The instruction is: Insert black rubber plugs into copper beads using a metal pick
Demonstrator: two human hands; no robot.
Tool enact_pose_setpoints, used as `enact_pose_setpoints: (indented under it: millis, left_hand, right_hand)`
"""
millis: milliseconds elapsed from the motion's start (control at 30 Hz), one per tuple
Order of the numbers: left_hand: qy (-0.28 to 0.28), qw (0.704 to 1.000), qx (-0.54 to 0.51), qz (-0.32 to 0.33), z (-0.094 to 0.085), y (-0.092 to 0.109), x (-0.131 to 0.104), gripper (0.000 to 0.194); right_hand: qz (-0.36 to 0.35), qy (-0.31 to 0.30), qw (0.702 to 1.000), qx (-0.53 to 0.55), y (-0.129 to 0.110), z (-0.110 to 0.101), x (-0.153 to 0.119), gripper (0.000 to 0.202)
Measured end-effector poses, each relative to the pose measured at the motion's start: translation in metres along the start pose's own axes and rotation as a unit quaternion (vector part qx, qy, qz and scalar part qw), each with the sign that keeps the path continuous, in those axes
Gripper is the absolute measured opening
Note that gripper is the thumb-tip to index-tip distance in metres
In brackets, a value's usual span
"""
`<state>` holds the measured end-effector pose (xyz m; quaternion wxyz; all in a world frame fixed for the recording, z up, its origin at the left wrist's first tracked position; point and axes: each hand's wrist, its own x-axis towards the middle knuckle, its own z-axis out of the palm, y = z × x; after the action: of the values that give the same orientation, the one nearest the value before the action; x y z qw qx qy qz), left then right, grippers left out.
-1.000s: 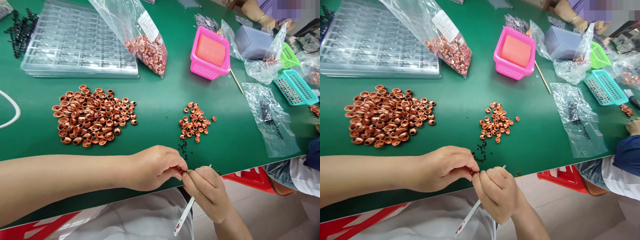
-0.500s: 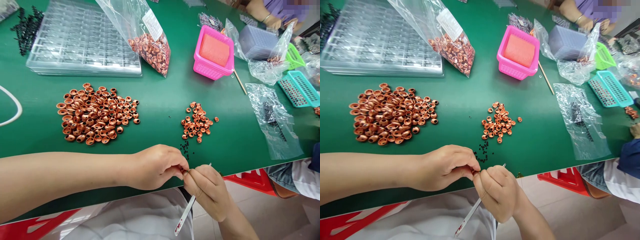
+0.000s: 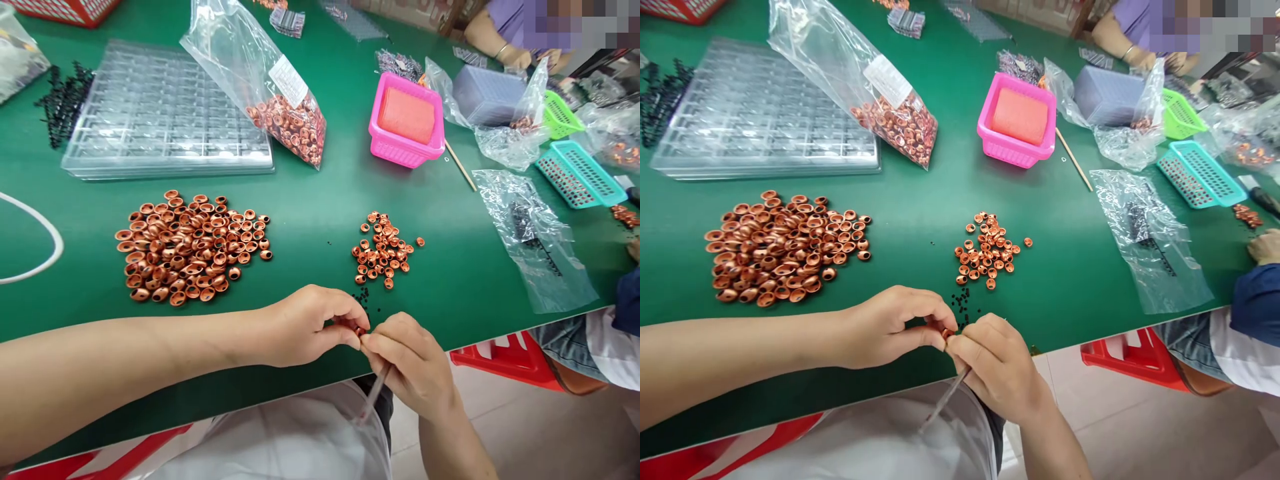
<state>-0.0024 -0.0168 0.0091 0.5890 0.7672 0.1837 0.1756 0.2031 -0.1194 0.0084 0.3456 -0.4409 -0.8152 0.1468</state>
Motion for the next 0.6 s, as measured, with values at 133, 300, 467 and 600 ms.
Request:
enact_pose_setpoints:
  millis: [133,300,467,600]
  left_hand:
    - [0.003,0.993,-0.102,-0.055,-0.004,0.004,0.004,0.008]
    - [0.008,0.981,-0.170,-0.092,-0.005,0.005,0.004,0.010]
    - [0.012,0.986,-0.147,-0.076,-0.004,0.003,0.005,0.010]
    - [0.018,0.998,-0.065,-0.021,-0.003,0.002,0.004,0.007]
  right_hand:
    - [0.094,0.163,0.980,0.068,-0.003,0.003,-0.001,0.033]
    - [0.126,0.282,0.949,0.065,0.001,0.015,-0.003,0.027]
    - [0.098,0.214,0.971,0.051,0.003,0.015,-0.006,0.030]
    - [0.033,0.124,0.992,-0.001,0.003,0.013,-0.007,0.033]
